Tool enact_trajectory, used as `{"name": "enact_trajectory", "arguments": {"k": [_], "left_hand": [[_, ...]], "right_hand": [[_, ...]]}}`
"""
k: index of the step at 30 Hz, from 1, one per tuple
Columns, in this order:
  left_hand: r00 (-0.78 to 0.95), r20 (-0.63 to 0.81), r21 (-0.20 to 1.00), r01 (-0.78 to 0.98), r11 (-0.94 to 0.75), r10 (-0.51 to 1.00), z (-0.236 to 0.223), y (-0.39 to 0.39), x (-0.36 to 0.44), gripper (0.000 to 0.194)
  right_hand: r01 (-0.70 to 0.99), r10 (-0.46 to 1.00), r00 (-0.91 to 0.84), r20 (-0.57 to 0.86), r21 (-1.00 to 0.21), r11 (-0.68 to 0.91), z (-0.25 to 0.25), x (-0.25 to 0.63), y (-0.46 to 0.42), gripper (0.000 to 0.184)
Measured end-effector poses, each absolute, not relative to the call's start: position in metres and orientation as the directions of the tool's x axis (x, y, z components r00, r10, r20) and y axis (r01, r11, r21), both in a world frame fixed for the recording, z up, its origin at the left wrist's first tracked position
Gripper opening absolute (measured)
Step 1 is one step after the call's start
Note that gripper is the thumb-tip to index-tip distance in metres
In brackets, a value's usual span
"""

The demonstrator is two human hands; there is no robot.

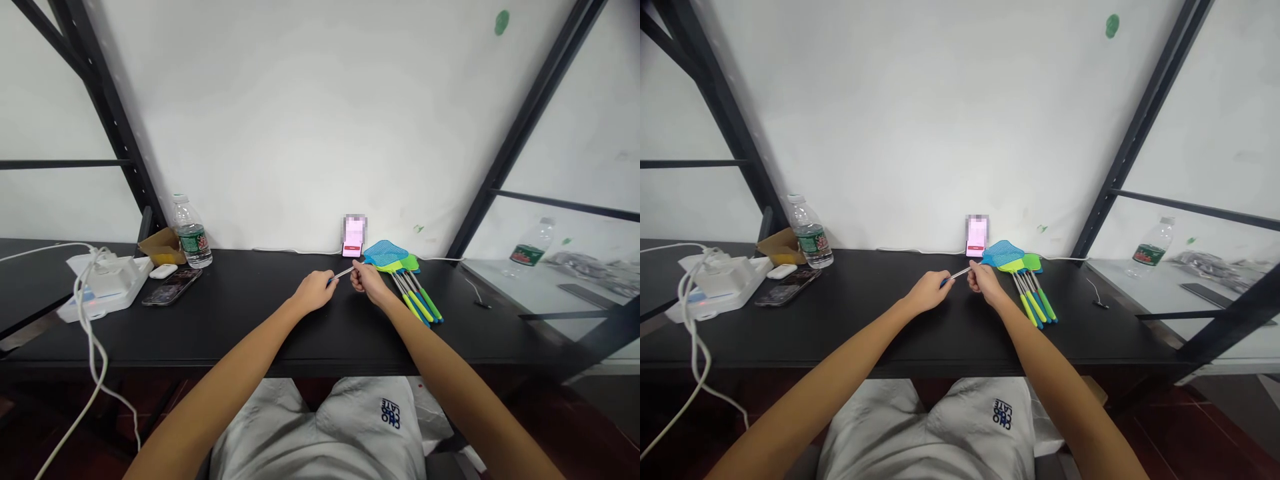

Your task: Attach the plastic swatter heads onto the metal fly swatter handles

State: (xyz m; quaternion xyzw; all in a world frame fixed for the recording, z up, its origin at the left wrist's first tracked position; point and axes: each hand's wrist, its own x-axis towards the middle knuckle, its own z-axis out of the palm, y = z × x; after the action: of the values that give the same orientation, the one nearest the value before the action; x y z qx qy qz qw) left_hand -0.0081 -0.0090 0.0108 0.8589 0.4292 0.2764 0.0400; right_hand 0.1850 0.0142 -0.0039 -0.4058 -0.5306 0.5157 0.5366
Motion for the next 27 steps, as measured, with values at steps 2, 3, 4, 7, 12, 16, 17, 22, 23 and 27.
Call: {"name": "enact_trajectory", "arguments": {"k": [2, 3, 4, 7, 12, 16, 17, 22, 23, 27], "left_hand": [[0.48, 0.441, 0.3, 0.718, -0.628, 0.759, 0.011, -0.009, -0.008, 0.031], [0.479, 0.438, 0.298, 0.721, -0.625, 0.761, 0.011, -0.009, -0.008, 0.031], [0.478, 0.433, 0.297, 0.725, -0.621, 0.765, 0.012, -0.009, -0.008, 0.031], [0.472, 0.41, 0.295, 0.742, -0.603, 0.781, 0.012, -0.01, -0.007, 0.03], [0.452, 0.379, 0.286, 0.772, -0.567, 0.807, 0.012, -0.01, -0.007, 0.031], [0.461, 0.363, 0.275, 0.778, -0.565, 0.81, 0.013, -0.011, -0.007, 0.03], [0.465, 0.361, 0.274, 0.776, -0.568, 0.809, 0.013, -0.011, -0.007, 0.03], [0.461, 0.392, 0.25, 0.779, -0.574, 0.796, 0.014, -0.011, -0.007, 0.031], [0.46, 0.398, 0.245, 0.781, -0.575, 0.794, 0.014, -0.011, -0.007, 0.031], [0.464, 0.392, 0.232, 0.785, -0.574, 0.794, 0.014, -0.012, -0.007, 0.03]], "right_hand": [[-0.115, 0.979, -0.123, 0.16, -0.983, 0.146, -0.004, 0.181, 0.012, 0.048], [-0.105, 0.979, -0.126, 0.159, -0.984, 0.147, -0.004, 0.18, 0.012, 0.048], [-0.095, 0.98, -0.12, 0.156, -0.985, 0.145, -0.004, 0.179, 0.011, 0.047], [-0.087, 0.992, -0.032, 0.124, -0.989, 0.121, -0.002, 0.179, 0.011, 0.045], [-0.202, 0.973, 0.225, 0.05, -0.975, 0.097, 0.005, 0.185, 0.016, 0.038], [-0.189, 0.973, 0.231, 0.025, -0.979, 0.07, 0.006, 0.186, 0.015, 0.036], [-0.177, 0.982, 0.188, 0.033, -0.982, 0.067, 0.005, 0.184, 0.013, 0.037], [-0.116, 0.99, -0.073, 0.124, -0.987, 0.115, -0.005, 0.171, 0.006, 0.039], [-0.11, 0.986, -0.097, 0.135, -0.986, 0.124, -0.007, 0.169, 0.005, 0.039], [-0.119, 0.985, -0.102, 0.138, -0.985, 0.126, -0.01, 0.166, 0.006, 0.037]]}}
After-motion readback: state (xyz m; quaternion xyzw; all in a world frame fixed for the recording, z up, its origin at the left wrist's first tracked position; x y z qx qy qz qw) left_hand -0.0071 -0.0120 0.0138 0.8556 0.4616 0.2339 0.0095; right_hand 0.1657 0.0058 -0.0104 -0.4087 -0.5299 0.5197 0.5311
